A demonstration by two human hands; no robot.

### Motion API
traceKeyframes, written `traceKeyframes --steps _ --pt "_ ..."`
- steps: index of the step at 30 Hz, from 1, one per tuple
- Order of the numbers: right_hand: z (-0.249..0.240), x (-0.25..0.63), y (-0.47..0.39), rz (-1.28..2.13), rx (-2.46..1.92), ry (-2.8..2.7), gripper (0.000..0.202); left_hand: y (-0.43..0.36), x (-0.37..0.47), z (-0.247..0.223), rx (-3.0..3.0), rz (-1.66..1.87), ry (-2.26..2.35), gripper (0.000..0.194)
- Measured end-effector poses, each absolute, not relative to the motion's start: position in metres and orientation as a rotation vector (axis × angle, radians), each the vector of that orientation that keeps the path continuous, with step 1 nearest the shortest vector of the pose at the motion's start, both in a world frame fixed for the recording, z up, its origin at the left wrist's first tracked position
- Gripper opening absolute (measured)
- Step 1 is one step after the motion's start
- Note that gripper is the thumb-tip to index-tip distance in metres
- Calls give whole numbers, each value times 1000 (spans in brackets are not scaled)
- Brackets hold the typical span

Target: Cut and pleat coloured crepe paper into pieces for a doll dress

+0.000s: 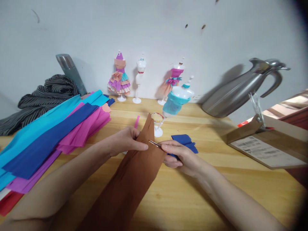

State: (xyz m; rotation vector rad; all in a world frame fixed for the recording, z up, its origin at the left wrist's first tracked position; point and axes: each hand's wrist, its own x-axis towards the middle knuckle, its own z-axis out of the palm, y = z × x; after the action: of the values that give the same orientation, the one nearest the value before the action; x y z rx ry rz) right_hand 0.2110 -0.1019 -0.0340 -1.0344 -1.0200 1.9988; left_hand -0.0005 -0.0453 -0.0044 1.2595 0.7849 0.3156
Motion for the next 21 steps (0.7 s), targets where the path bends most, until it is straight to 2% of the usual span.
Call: traceKeyframes --steps 13,21 --pt "-37 219 -97 2052 -1011 -1136 43 -50 4 -7 1188 269 776 22" --pt "-37 220 -95 2141 -955 -1079 43 -51 8 -7 1206 289 804 15"
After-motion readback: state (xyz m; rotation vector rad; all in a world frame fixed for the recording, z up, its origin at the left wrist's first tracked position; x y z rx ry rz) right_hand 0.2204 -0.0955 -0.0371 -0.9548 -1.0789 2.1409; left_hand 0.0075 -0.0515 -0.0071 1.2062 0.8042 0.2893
